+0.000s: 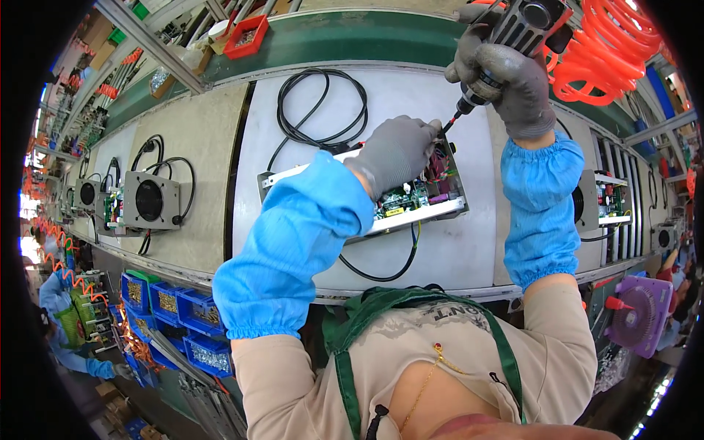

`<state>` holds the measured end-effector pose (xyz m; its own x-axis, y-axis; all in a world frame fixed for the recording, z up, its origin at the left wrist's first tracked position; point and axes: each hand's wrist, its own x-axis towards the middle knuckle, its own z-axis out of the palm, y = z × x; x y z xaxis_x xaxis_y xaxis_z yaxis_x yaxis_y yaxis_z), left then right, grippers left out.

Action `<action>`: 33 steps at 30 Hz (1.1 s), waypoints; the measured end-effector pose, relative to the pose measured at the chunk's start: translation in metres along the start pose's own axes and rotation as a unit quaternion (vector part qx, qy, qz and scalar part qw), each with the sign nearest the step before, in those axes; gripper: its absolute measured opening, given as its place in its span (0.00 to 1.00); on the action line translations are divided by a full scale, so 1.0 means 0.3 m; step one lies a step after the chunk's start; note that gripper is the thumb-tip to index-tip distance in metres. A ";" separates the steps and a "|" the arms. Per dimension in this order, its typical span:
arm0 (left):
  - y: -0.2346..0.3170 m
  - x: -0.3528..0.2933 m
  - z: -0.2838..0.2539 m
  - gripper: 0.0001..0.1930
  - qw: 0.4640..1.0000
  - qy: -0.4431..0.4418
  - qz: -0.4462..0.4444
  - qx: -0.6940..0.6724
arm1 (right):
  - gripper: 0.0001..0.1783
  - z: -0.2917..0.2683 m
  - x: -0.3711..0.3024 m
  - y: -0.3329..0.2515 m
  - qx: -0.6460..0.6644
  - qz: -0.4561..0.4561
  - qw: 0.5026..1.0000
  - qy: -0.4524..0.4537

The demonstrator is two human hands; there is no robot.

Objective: Assemble and secure components within an electronic chassis using a pneumatic screwdriver on an assembly line.

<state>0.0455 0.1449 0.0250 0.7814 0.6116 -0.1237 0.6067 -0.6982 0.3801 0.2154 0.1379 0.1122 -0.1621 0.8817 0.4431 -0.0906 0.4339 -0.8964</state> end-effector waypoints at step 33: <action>-0.234 -1.384 0.808 0.13 0.623 0.456 -0.635 -0.011 | 0.24 -0.229 -0.108 -0.013 0.212 0.050 0.969 0.118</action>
<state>-0.2861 -0.1503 -0.1723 -0.7416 0.6298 0.2308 0.6409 0.5636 0.5211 0.2885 0.1203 0.1007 0.0328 0.9551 0.2944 -0.4892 0.2722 -0.8286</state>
